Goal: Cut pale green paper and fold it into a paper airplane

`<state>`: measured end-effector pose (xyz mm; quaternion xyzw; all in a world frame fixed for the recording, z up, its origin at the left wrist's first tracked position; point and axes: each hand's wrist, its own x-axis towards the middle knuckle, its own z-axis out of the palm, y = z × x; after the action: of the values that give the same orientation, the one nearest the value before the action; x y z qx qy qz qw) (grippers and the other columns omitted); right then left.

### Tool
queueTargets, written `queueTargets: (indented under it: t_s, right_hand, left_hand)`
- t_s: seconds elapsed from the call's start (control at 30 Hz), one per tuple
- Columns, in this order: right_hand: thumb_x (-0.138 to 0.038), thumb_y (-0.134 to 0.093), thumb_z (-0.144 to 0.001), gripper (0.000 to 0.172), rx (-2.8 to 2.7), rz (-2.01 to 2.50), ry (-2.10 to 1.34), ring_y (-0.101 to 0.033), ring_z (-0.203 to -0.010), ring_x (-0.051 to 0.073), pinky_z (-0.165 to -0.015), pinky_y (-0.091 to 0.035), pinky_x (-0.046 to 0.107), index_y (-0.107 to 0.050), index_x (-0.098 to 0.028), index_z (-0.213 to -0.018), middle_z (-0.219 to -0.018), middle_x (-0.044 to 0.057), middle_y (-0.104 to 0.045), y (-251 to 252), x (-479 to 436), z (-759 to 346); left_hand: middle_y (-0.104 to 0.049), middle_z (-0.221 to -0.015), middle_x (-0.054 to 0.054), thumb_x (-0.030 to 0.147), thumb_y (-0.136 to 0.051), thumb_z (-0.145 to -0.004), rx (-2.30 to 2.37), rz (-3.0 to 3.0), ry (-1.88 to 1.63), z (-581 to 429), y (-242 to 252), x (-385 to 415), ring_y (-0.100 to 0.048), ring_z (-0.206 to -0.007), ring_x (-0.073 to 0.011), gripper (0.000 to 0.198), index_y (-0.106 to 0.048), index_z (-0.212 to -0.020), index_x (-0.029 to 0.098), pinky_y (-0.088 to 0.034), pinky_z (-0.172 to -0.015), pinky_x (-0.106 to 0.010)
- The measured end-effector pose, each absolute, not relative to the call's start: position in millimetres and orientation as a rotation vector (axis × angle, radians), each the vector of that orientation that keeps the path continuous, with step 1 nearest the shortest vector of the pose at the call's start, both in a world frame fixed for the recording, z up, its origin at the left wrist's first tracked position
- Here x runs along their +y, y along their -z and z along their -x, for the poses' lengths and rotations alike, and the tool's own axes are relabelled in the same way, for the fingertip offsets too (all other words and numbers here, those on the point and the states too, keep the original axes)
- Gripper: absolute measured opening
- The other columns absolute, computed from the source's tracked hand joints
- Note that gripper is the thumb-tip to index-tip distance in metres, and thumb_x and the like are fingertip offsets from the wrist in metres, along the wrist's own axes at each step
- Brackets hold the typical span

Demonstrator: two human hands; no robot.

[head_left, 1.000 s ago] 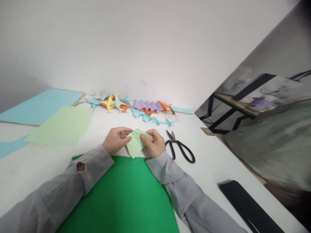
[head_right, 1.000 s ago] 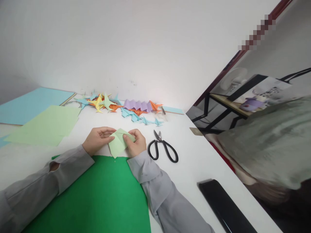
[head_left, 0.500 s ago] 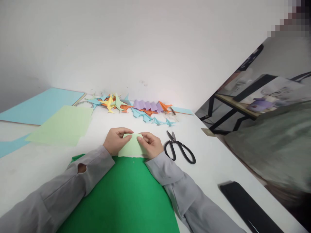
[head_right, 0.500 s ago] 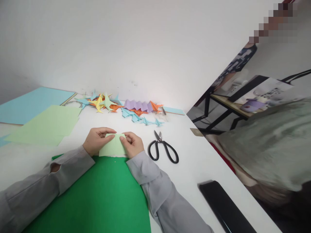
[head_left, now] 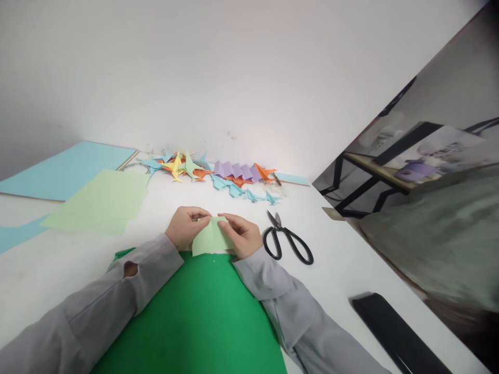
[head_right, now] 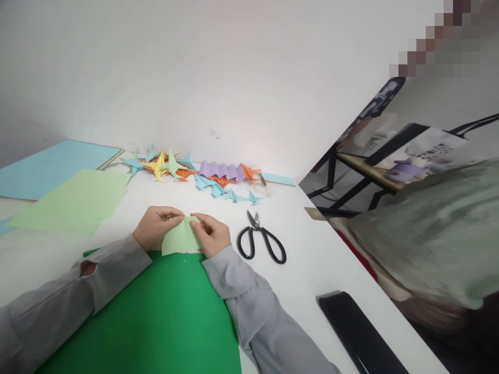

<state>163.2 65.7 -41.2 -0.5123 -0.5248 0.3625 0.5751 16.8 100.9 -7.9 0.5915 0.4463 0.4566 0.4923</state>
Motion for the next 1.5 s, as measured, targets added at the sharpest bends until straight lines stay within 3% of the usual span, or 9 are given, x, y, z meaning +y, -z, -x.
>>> queueTargets:
  t_s: [0.2, 0.43, 0.6, 0.73, 0.83, 1.27, 1.5]
  right_hand:
    - [-0.038, -0.067, -0.067, 0.034, -1.303, 1.221, -0.792, -0.044, -0.044, 0.008, -0.049, -0.043, 0.023, -0.072, -0.018, -0.094, -0.056, -0.002, -0.061, 40.5, 64.0, -162.7]
    - [-0.039, -0.064, -0.069, 0.029, -1.264, 1.239, -0.851, -0.06, -0.053, 0.014, -0.049, -0.047, 0.024, -0.073, -0.016, -0.085, -0.066, 0.004, -0.071, 36.6, 61.3, -161.9]
    - [-0.033, -0.064, -0.072, 0.024, -1.335, 1.214, -0.755, -0.068, -0.072, 0.02, -0.065, -0.055, 0.03, -0.074, -0.02, -0.088, -0.082, 0.004, -0.074, 35.1, 60.2, -162.7]
    - [-0.029, -0.063, -0.074, 0.021, -1.432, 1.154, -0.667, -0.068, -0.088, 0.021, -0.083, -0.054, 0.034, -0.073, -0.024, -0.092, -0.094, 0.002, -0.072, 32.8, 57.3, -163.1]
    - [-0.026, -0.06, -0.077, 0.023, -1.543, 1.078, -0.663, -0.067, -0.092, 0.021, -0.087, -0.053, 0.034, -0.072, -0.025, -0.097, -0.098, 0.001, -0.071, 32.7, 56.1, -164.0]
    - [-0.034, -0.065, -0.075, 0.026, -1.396, 1.162, -0.841, -0.066, -0.093, 0.024, -0.077, -0.057, 0.035, -0.072, -0.022, -0.097, -0.092, 0.004, -0.073, 35.3, 61.6, -168.4]
    - [-0.029, -0.063, -0.076, 0.024, -1.408, 1.097, -0.856, -0.066, -0.093, 0.022, -0.085, -0.053, 0.035, -0.072, -0.023, -0.097, -0.098, 0.004, -0.072, 33.6, 59.4, -166.0]
  left_hand:
    - [-0.067, -0.054, -0.002, 0.028, -0.063, -0.053, 1.075, -1.44, -1.106, -16.7, 9.4, 101.2, -0.058, -0.051, -0.0146, 0.013, -0.067, -0.055, 0.016, -0.044, -0.049, -0.024]
    - [-0.067, -0.054, -0.001, 0.025, -0.063, -0.052, 1.071, -1.439, -1.099, -17.4, 8.8, 100.0, -0.059, -0.053, -0.0148, 0.01, -0.067, -0.054, 0.016, -0.045, -0.051, -0.024]
    - [-0.066, -0.052, -0.001, 0.023, -0.063, -0.052, 1.084, -1.408, -1.091, -17.7, 6.4, 99.3, -0.057, -0.051, -0.0136, 0.009, -0.067, -0.053, 0.016, -0.044, -0.051, -0.023]
    - [-0.064, -0.049, 0.0, 0.024, -0.063, -0.052, 1.09, -1.356, -1.066, -17.1, 6.3, 100.2, -0.055, -0.047, -0.0126, 0.01, -0.066, -0.053, 0.015, -0.041, -0.046, -0.022]
    - [-0.063, -0.048, 0.0, 0.024, -0.064, -0.052, 1.096, -1.319, -1.06, -16.8, 6.5, 101.0, -0.054, -0.047, -0.0119, 0.01, -0.065, -0.053, 0.014, -0.041, -0.047, -0.022]
    - [-0.062, -0.048, 0.001, 0.023, -0.065, -0.049, 1.083, -1.276, -1.028, -16.3, 0.8, 98.7, -0.051, -0.047, -0.0103, 0.01, -0.065, -0.052, 0.014, -0.039, -0.047, -0.021]
    - [-0.06, -0.049, 0.001, 0.029, -0.063, -0.052, 1.077, -1.265, -1.029, -16.4, 7.3, 101.8, -0.049, -0.046, -0.0101, 0.016, -0.064, -0.057, 0.014, -0.037, -0.046, -0.022]
